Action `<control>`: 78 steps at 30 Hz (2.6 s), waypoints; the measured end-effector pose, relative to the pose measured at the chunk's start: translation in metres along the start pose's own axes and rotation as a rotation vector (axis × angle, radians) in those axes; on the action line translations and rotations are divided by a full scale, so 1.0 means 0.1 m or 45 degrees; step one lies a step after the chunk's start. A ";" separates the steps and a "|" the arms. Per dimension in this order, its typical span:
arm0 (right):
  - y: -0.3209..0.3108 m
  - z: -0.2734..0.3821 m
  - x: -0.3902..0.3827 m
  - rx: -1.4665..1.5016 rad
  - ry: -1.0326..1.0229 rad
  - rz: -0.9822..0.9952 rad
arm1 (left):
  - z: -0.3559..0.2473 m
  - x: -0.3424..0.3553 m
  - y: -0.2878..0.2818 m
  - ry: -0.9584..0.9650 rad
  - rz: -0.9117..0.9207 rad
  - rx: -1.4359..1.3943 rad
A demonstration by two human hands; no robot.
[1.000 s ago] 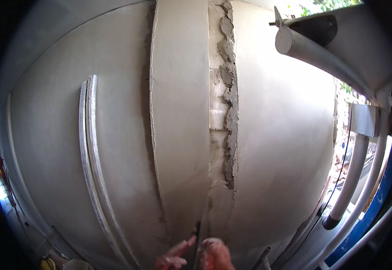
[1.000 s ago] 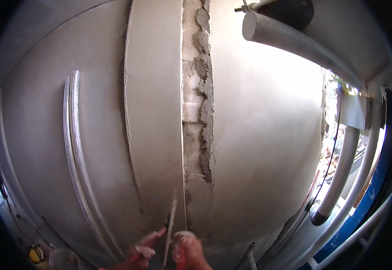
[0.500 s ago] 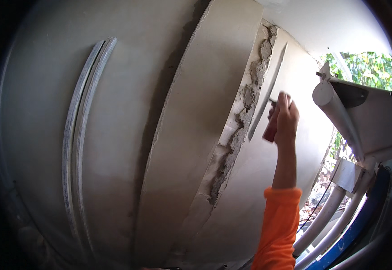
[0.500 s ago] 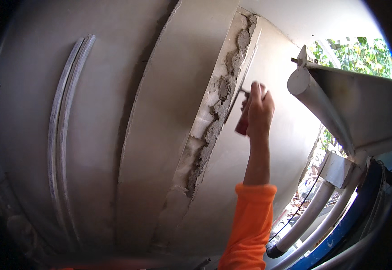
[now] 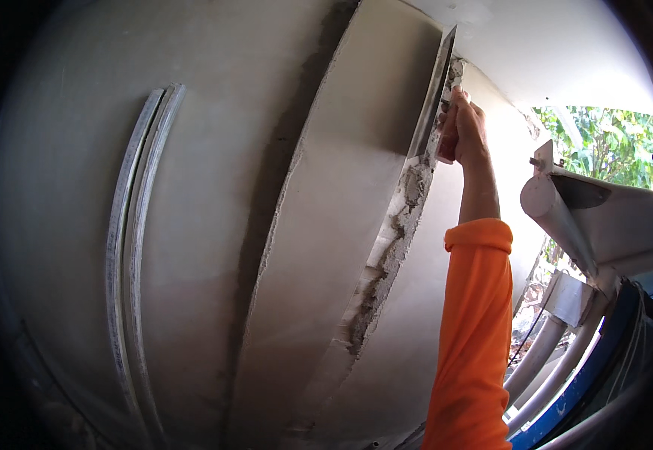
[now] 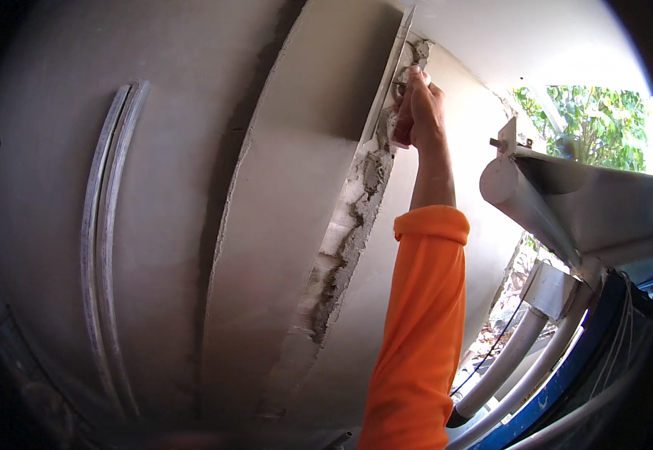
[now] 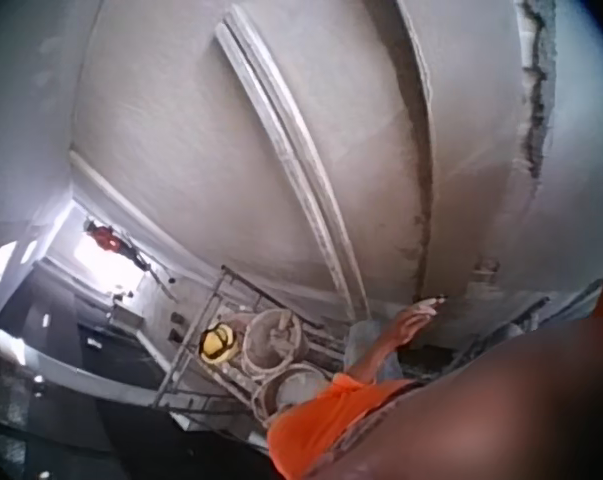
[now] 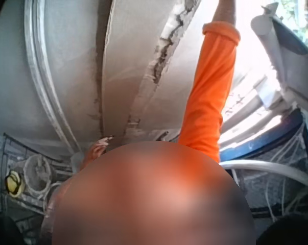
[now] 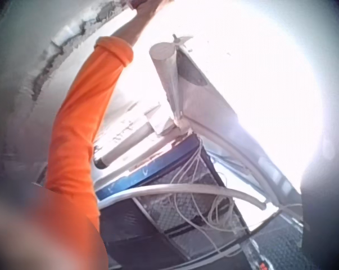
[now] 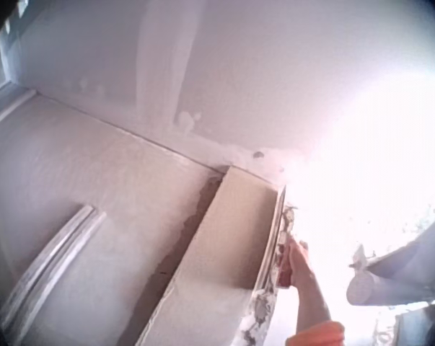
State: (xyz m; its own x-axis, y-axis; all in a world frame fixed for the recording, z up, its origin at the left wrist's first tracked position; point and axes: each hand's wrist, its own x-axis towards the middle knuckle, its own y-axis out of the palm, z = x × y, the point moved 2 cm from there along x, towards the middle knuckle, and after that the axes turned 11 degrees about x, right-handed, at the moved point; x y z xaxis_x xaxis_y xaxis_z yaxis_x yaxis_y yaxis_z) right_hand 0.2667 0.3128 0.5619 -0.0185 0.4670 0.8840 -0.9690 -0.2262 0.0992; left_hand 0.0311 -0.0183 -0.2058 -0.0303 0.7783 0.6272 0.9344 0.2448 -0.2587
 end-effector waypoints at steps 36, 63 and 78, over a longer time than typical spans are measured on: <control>-0.07 -0.99 -1.88 0.225 0.141 0.017 | -0.13 -0.30 -0.45 -0.308 -0.132 -0.055; -1.30 -3.72 -8.14 0.204 1.111 0.212 | -0.88 -0.83 -0.12 -0.556 -0.247 0.557; -2.35 -2.72 -8.78 0.427 1.150 -0.363 | -0.73 0.98 1.08 -0.325 0.451 -0.402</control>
State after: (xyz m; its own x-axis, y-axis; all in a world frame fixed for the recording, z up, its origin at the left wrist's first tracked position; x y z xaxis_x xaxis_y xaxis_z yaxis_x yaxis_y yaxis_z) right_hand 0.4441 0.1884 -0.3622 -0.1116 0.9834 0.1434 -0.8495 -0.1693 0.4997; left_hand 0.1550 0.0427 -0.1188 0.2575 0.9071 0.3331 0.9632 -0.2132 -0.1639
